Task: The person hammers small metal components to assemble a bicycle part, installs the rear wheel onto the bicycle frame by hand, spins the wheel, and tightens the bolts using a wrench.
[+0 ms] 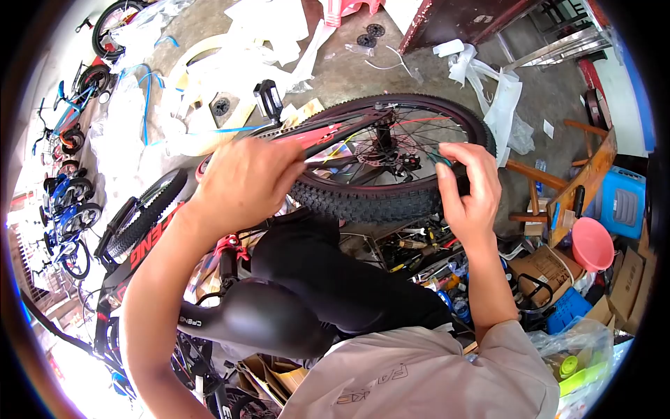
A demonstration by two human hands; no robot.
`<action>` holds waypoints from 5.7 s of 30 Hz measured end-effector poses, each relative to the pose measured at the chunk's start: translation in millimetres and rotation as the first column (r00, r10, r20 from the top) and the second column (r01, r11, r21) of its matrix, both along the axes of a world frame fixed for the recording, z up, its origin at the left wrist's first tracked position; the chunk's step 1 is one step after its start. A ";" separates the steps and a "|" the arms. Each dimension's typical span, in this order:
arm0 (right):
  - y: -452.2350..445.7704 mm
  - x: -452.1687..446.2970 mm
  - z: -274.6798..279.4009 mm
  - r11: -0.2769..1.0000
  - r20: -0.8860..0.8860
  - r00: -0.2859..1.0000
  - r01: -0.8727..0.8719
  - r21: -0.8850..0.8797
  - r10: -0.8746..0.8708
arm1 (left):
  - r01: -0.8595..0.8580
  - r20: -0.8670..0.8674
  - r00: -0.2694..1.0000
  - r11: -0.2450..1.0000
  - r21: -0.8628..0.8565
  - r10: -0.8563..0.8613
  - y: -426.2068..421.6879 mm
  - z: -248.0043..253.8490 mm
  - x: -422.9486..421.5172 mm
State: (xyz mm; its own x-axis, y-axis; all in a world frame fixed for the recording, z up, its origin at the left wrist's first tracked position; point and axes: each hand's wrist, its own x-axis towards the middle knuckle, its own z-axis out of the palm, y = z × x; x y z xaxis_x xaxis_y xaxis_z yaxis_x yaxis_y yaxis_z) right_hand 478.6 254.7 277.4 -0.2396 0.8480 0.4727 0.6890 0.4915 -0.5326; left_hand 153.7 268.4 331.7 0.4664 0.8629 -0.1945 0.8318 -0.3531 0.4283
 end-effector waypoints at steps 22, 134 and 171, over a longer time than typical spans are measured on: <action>-132.0 153.0 -401.2 0.412 -0.311 0.593 0.038 -0.910 -0.743 | -0.829 0.414 0.324 0.045 0.557 0.851 -230.4 87.1 -108.6; -39.1 -343.3 -21.8 0.369 0.175 0.326 -0.856 -0.362 0.929 | -0.856 -0.429 0.413 0.504 0.119 0.803 -324.5 -469.3 -27.0; -17.6 -229.6 84.3 0.631 -0.219 0.613 -0.612 0.476 0.759 | -0.708 0.682 -0.311 0.317 -0.631 0.662 -256.1 -47.5 -56.5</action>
